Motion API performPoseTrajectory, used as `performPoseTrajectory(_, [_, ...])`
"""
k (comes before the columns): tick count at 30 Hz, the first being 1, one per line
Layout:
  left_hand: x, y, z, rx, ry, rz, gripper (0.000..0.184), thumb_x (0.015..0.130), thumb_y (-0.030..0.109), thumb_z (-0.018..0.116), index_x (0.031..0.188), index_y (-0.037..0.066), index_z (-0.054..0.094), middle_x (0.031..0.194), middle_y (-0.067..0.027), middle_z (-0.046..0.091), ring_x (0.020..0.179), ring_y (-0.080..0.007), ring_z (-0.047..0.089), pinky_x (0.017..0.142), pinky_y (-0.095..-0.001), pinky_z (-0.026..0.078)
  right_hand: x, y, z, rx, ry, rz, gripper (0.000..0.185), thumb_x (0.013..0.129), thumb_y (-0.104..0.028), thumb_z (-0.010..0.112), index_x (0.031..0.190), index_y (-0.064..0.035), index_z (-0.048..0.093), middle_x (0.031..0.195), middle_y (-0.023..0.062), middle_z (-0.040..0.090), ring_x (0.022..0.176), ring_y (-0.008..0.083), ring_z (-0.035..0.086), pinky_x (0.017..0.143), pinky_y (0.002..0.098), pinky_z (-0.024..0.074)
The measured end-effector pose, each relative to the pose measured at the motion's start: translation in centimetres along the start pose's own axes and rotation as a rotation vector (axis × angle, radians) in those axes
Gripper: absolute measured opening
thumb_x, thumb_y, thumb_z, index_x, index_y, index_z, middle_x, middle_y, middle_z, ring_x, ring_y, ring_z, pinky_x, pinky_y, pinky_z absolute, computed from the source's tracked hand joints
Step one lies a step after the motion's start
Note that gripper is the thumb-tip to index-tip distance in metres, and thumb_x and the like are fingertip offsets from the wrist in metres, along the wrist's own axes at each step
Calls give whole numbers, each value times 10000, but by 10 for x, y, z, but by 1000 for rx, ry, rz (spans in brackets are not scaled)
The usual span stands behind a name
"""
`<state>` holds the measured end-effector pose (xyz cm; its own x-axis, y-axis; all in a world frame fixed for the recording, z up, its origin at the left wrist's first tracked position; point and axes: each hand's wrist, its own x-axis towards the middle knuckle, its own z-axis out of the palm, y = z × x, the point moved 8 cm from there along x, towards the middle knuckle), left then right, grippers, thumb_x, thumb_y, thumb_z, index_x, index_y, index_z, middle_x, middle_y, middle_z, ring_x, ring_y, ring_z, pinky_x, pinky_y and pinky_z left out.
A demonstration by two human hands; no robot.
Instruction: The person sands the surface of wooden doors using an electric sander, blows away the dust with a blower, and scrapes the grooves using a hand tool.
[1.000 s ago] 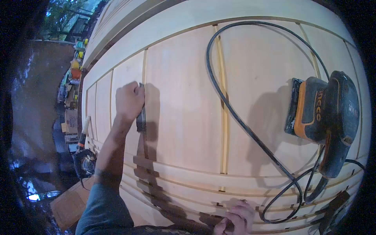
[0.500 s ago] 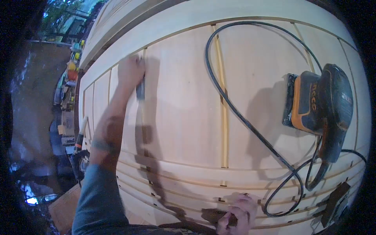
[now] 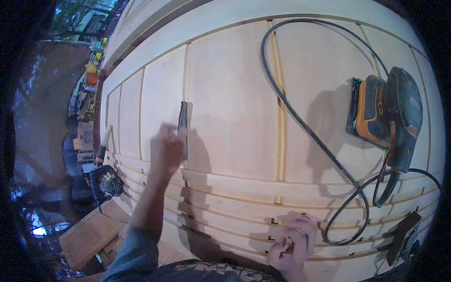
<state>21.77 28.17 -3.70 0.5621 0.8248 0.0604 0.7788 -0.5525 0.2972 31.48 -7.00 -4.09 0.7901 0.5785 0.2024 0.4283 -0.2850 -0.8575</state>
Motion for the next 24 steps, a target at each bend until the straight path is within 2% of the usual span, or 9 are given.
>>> performPoseTrajectory(6, [-46,-18,-2,76,-58,-106,225,856,219,652,765,59,523,651,-130,598,601,-345,610,562,-465,459,0,-1,1,7,-10,5,243,600,-47,481,832,14,524,914,186,514,903,364,516,889,518,445])
performPoseTrajectory(11, [8,0,18,271,234,291,265,851,198,658,696,35,516,592,-155,574,550,-364,585,523,-430,462,1,1,1,5,-8,13,245,596,-16,468,834,-29,527,939,154,509,914,351,544,868,514,482])
performPoseTrajectory(14, [62,17,16,290,119,221,285,864,238,635,690,41,528,597,-166,578,562,-366,591,538,-434,475,1,-1,3,-34,-37,1,234,621,-71,495,841,6,517,927,187,514,887,369,515,880,525,450])
performPoseTrajectory(16, [45,8,11,254,5,132,294,866,251,631,685,41,531,596,-166,580,570,-364,600,545,-435,477,-4,2,2,-15,-32,35,208,639,-76,492,829,5,519,934,190,518,898,372,517,881,525,450])
performPoseTrajectory(19, [-40,-9,6,146,-28,144,294,858,200,646,658,31,512,597,-174,581,567,-352,616,527,-417,475,-1,4,4,8,-31,23,219,650,-49,489,863,-17,530,960,166,521,926,349,542,889,520,469])
performPoseTrajectory(21, [-36,-18,9,130,46,141,282,865,182,647,650,67,504,558,-76,552,501,-215,559,489,-341,449,-4,3,3,46,-73,14,249,660,-39,513,907,-28,544,990,152,524,953,344,553,901,516,475])
performPoseTrajectory(22, [-20,-34,19,39,48,152,280,868,181,641,645,88,501,553,-30,536,490,-161,528,478,-309,437,-8,4,5,67,-97,10,262,669,-44,538,930,-28,552,1008,151,527,968,352,553,909,515,472])
performPoseTrajectory(23, [20,-96,51,-203,0,-158,180,862,147,587,698,75,562,619,-69,582,534,-207,567,503,-364,450,-11,7,4,52,-92,10,277,677,-49,563,954,-29,560,1026,149,531,984,360,553,917,515,468])
performPoseTrajectory(24, [47,-118,67,-78,-31,-46,173,867,164,586,727,64,572,623,-84,585,542,-227,575,504,-376,454,-12,9,7,174,-128,6,287,690,-56,587,976,-30,569,1044,146,536,1013,367,547,929,506,463])
